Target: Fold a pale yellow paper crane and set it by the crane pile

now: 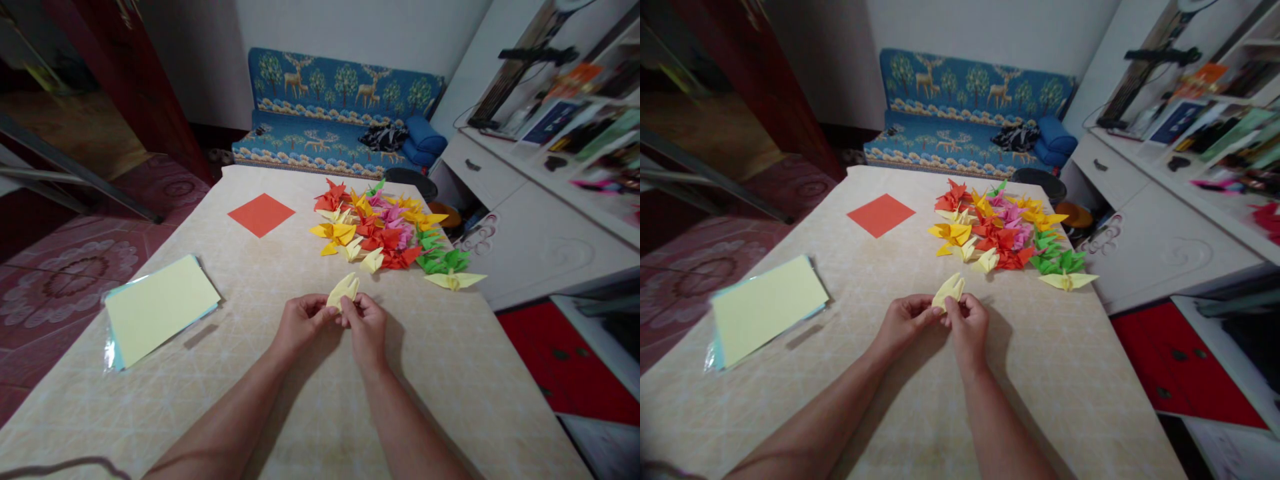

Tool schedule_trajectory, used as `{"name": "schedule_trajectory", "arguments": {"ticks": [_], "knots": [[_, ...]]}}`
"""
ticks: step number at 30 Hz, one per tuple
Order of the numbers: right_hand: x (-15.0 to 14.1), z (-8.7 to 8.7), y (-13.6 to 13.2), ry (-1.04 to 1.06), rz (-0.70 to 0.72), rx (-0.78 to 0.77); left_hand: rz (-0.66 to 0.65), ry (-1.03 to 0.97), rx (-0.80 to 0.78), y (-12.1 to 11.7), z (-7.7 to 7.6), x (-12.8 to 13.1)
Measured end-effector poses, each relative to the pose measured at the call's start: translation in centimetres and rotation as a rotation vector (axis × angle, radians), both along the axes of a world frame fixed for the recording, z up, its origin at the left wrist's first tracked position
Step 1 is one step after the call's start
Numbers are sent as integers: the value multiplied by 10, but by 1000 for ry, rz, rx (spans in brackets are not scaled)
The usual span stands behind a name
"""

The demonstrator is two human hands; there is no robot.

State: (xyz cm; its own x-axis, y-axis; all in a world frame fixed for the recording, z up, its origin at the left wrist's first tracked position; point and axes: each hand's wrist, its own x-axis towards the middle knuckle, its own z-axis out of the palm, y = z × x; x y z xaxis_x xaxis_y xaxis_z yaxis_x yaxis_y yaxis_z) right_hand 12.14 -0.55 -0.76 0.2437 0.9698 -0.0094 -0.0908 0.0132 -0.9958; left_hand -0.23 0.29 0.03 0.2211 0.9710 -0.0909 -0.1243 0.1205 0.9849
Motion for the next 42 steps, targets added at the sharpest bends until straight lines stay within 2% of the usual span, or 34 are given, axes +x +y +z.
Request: {"name": "schedule_trajectory", "arguments": {"ticks": [3,9,13,17,22,31,42], "knots": [[0,-1,0,18,1,-22,-26,52,25,-1,2,-1],[-2,-1,0,-44,95,-2,94,150,39,-1,-3,-4],[0,-1,-1,-74,48,3,89,219,37,-3,-1,-2],[1,-1,-1,-75,24,4,81,306,121,-4,0,-1],[2,0,0,-54,35,16,61,346,175,-5,1,-1],[2,-5,1,-57,15,20,76,305,115,-4,2,1],[3,-2,1,-15,63,26,62,368,151,-4,2,0]]}}
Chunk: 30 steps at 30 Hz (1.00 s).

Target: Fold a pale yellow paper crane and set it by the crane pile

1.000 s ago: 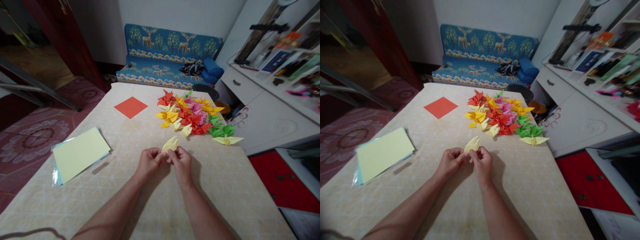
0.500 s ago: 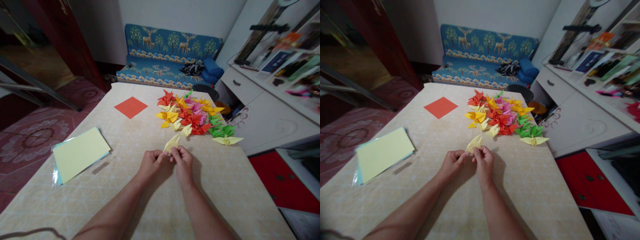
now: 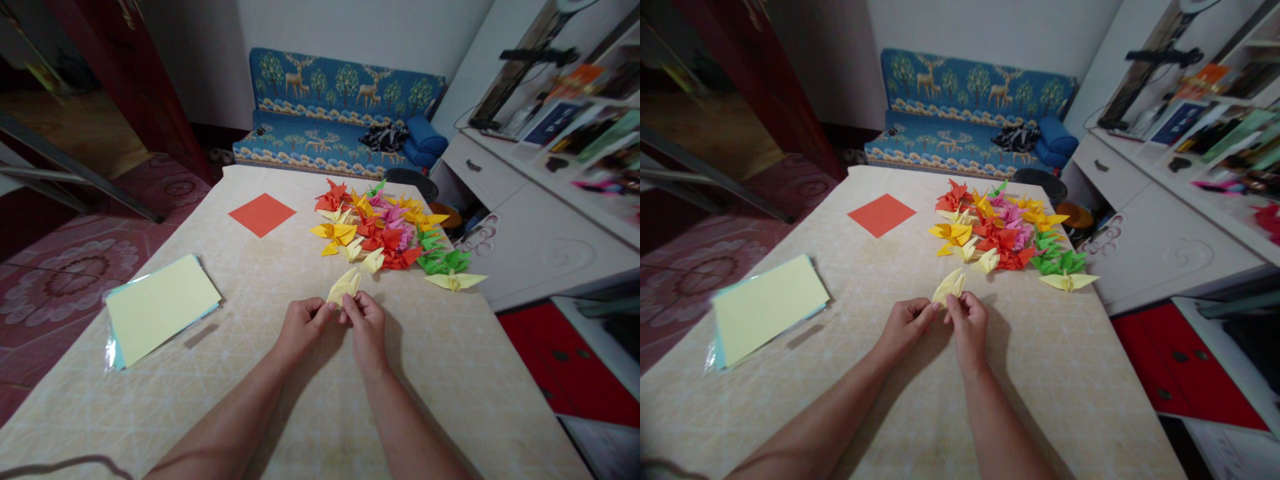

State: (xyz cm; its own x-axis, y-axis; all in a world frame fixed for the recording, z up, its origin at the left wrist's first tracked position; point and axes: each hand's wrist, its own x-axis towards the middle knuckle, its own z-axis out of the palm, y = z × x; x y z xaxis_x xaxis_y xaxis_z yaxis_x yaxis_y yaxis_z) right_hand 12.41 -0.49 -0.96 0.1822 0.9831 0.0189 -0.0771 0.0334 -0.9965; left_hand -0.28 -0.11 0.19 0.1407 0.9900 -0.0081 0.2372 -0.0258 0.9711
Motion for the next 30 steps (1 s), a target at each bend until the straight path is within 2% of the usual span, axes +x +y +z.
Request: {"name": "schedule_trajectory", "arguments": {"ticks": [13,30], "knots": [[0,1,1,-29,18,-4,-75,96,33,-1,-1,0],[1,-2,1,-26,57,3,-104,121,41,0,-6,0]]}}
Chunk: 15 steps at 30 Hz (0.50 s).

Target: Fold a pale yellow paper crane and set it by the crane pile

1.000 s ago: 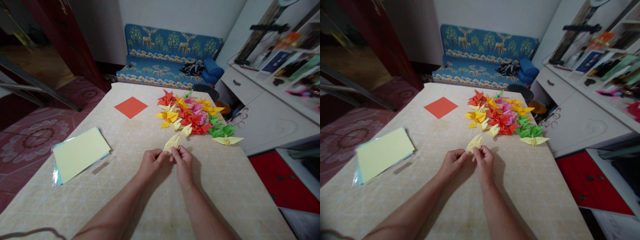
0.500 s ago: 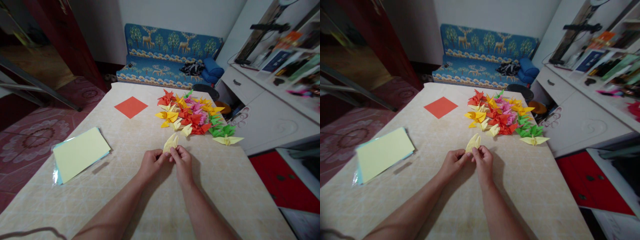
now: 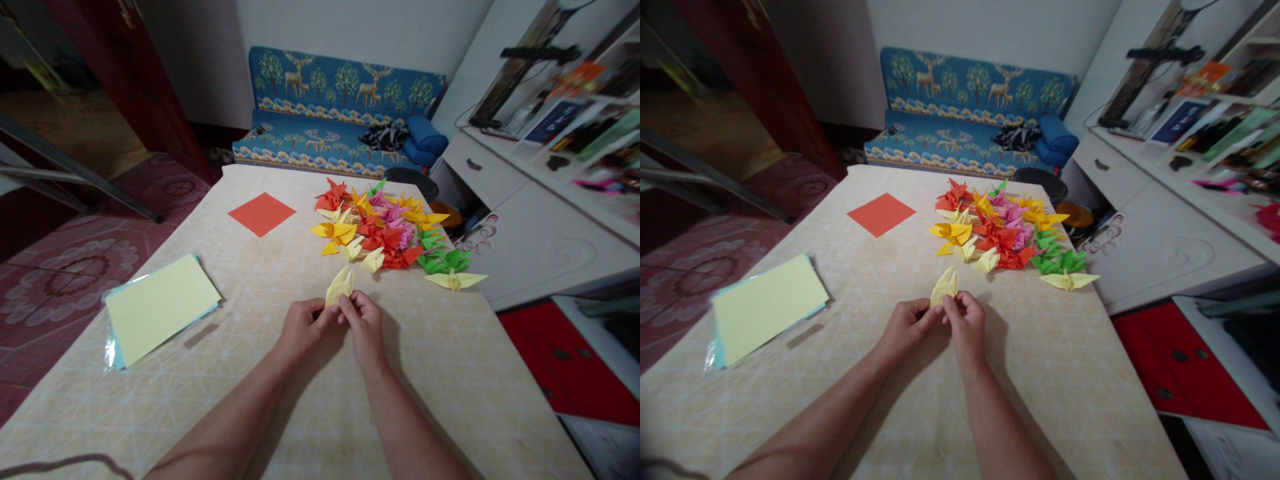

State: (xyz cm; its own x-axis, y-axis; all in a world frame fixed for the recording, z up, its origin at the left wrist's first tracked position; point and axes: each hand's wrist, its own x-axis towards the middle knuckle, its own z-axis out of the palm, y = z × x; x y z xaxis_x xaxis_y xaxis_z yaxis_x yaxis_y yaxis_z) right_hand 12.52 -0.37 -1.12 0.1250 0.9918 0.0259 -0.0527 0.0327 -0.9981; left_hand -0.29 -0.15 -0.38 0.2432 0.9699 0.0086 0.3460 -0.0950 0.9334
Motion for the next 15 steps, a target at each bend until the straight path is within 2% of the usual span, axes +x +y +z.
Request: {"name": "schedule_trajectory", "arguments": {"ticks": [15], "knots": [[-2,-1,1,-75,2,-28,-3,19,11,0,1,0]]}}
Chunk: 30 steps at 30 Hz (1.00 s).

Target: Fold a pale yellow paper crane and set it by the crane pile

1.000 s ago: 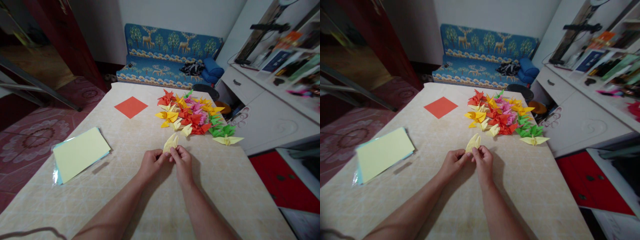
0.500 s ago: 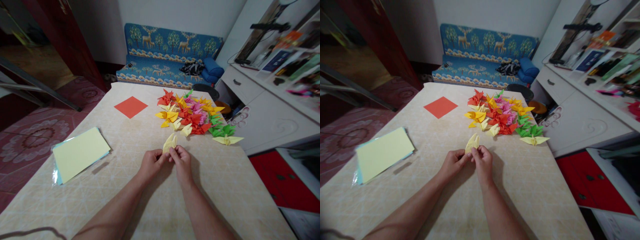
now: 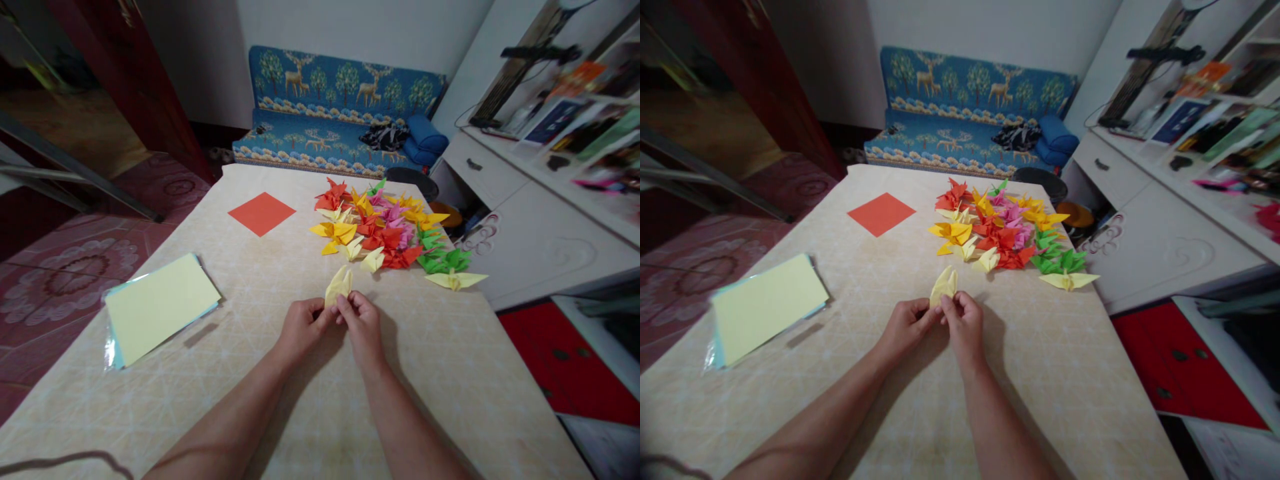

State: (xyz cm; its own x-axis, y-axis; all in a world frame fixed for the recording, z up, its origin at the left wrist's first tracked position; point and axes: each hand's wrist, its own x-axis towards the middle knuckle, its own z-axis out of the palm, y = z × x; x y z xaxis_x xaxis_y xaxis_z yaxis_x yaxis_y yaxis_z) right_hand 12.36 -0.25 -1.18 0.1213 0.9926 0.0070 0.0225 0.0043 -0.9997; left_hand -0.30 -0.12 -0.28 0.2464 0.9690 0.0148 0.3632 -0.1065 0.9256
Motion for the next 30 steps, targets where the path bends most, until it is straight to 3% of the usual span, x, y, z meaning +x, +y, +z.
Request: {"name": "schedule_trajectory", "arguments": {"ticks": [30], "knots": [[0,-1,-1,-64,12,-5,-11,5,4,-2,4,0]]}}
